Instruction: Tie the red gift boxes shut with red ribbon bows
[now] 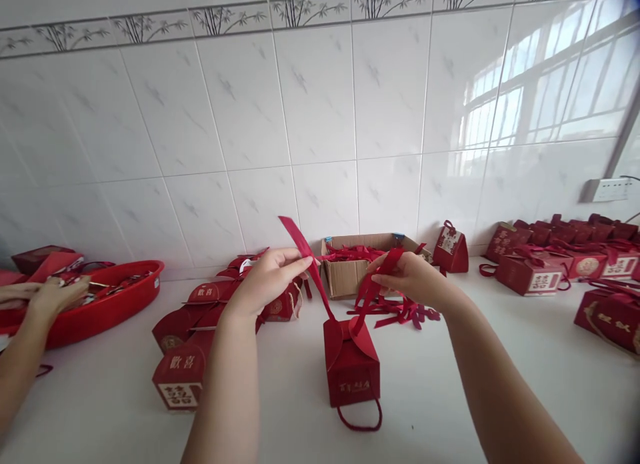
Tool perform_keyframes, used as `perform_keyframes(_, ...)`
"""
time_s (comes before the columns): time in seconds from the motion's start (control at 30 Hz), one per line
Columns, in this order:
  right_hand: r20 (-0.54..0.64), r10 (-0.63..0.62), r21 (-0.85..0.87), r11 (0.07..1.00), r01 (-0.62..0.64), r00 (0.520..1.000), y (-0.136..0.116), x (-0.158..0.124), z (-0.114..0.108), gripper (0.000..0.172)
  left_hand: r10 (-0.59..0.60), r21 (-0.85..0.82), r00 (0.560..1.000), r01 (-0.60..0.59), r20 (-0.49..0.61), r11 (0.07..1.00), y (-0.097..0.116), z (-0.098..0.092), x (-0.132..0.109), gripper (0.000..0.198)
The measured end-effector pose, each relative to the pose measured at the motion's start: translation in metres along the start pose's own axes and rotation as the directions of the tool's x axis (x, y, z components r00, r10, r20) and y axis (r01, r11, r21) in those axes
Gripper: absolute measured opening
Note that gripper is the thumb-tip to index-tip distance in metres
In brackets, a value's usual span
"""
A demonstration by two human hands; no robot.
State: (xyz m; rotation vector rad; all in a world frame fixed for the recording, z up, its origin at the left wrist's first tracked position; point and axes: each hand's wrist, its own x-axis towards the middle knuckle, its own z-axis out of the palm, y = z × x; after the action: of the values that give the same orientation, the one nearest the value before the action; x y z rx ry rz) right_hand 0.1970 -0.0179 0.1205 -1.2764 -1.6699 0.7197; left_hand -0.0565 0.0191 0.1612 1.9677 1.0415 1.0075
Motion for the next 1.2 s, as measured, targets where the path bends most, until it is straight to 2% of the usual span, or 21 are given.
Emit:
perform_keyframes(0.07, -0.012, -0.001, -0.010, 1.000, 0.001, 1.000, -0.003, -0.001, 0.001, 0.015, 0.019, -0.053, 0.998, -0.022, -0.063, 0.998, -0.001, 0.003, -0.003, 0.027)
perform_keyframes(0.17, -0.055, -0.056, 0.070, 0.996, 0.060, 0.997, -0.004, -0.003, 0.005, 0.023, 0.059, -0.148, 0.982, -0.086, -0.178, 0.985, -0.006, 0.009, -0.005, 0.025)
perform_keyframes(0.3, -0.179, -0.145, 0.140, 0.975, 0.171, 0.973, -0.002, -0.002, 0.012, 0.030, 0.105, -0.105, 0.938, -0.147, -0.331, 0.983, -0.011, 0.016, -0.003, 0.027)
perform_keyframes(0.47, -0.295, -0.126, 0.262, 0.943, 0.207, 0.947, -0.001, 0.003, 0.015, 0.033, 0.181, -0.074, 0.907, -0.225, -0.379, 0.972, -0.011, 0.019, -0.001, 0.030)
perform_keyframes(0.53, -0.341, -0.119, 0.291, 0.930, 0.226, 0.932, -0.002, 0.003, 0.016, 0.029, 0.207, -0.085, 0.880, -0.267, -0.428, 0.960, -0.011, 0.021, -0.001, 0.026)
perform_keyframes(0.67, -0.404, -0.150, 0.240, 0.934, 0.263, 0.902, -0.006, 0.001, 0.020, 0.030, 0.206, -0.125, 0.819, -0.318, -0.536, 0.940, -0.011, 0.025, -0.001, 0.024)
perform_keyframes(0.8, -0.442, -0.210, 0.209, 0.921, 0.327, 0.872, -0.014, -0.003, 0.022, 0.028, 0.199, -0.155, 0.805, -0.338, -0.558, 0.928, -0.006, 0.028, -0.004, 0.023)
perform_keyframes(0.97, -0.501, -0.195, 0.252, 0.899, 0.358, 0.843, -0.020, -0.006, 0.025, 0.017, 0.166, -0.173, 0.767, -0.339, -0.619, 0.925, 0.003, 0.031, -0.009, 0.020)
perform_keyframes(1.2, -0.485, -0.202, 0.290, 0.881, 0.374, 0.851, -0.026, -0.011, 0.028, 0.017, 0.212, -0.176, 0.794, -0.370, -0.570, 0.912, 0.001, 0.029, -0.012, 0.019)
